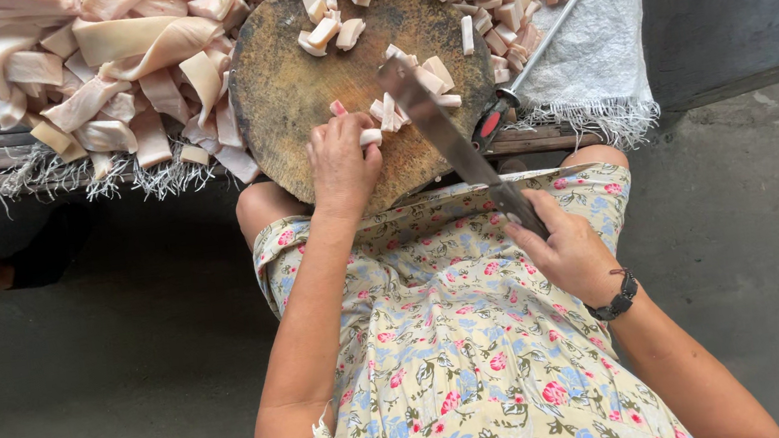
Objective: The person sits on the ground and uses a cleaver to chop strips of pork skin into small pieces on a round wooden cutting board. They repeatedly pick up strips, cut them, and push the finished pieces aside.
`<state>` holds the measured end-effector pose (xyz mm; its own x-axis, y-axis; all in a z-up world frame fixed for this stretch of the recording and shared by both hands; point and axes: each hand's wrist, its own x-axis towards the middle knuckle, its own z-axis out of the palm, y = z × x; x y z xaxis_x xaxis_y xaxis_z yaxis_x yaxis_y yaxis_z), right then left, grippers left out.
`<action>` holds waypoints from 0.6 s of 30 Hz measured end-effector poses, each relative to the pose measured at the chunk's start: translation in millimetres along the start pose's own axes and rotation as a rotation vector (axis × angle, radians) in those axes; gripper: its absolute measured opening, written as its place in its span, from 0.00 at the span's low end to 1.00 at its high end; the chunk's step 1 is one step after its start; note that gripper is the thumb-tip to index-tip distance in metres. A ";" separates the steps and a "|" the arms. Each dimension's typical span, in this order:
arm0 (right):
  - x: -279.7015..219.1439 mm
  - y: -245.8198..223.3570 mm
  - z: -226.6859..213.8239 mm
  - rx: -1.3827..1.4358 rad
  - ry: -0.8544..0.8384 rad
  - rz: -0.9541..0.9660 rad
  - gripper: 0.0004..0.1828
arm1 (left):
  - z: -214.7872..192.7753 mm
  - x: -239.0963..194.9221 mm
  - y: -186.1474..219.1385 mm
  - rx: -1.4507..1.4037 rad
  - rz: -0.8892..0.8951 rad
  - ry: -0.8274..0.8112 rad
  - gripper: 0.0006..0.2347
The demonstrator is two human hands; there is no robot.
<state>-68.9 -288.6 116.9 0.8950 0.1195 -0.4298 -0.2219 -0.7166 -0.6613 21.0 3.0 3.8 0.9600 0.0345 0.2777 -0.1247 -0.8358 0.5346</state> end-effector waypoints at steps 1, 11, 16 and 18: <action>-1.1 2.9 1.8 -0.007 -0.022 -0.027 0.22 | 1.0 -0.6 -3.5 -0.052 -0.045 -0.036 0.15; 10.1 13.8 20.8 -0.060 -0.057 -0.156 0.20 | 6.3 -9.9 -7.7 -0.405 -0.182 -0.179 0.17; 7.8 5.7 16.8 0.136 0.021 -0.083 0.22 | 6.3 -2.4 -11.9 -0.135 -0.172 -0.072 0.19; 9.9 -0.5 11.4 0.183 0.071 0.001 0.25 | 7.5 5.9 -11.2 0.171 -0.032 0.041 0.29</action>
<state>-64.3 -279.3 106.0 0.9183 0.0659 -0.3905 -0.2834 -0.5793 -0.7642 30.0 8.4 -6.6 0.9513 0.0823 0.2971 -0.0461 -0.9148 0.4012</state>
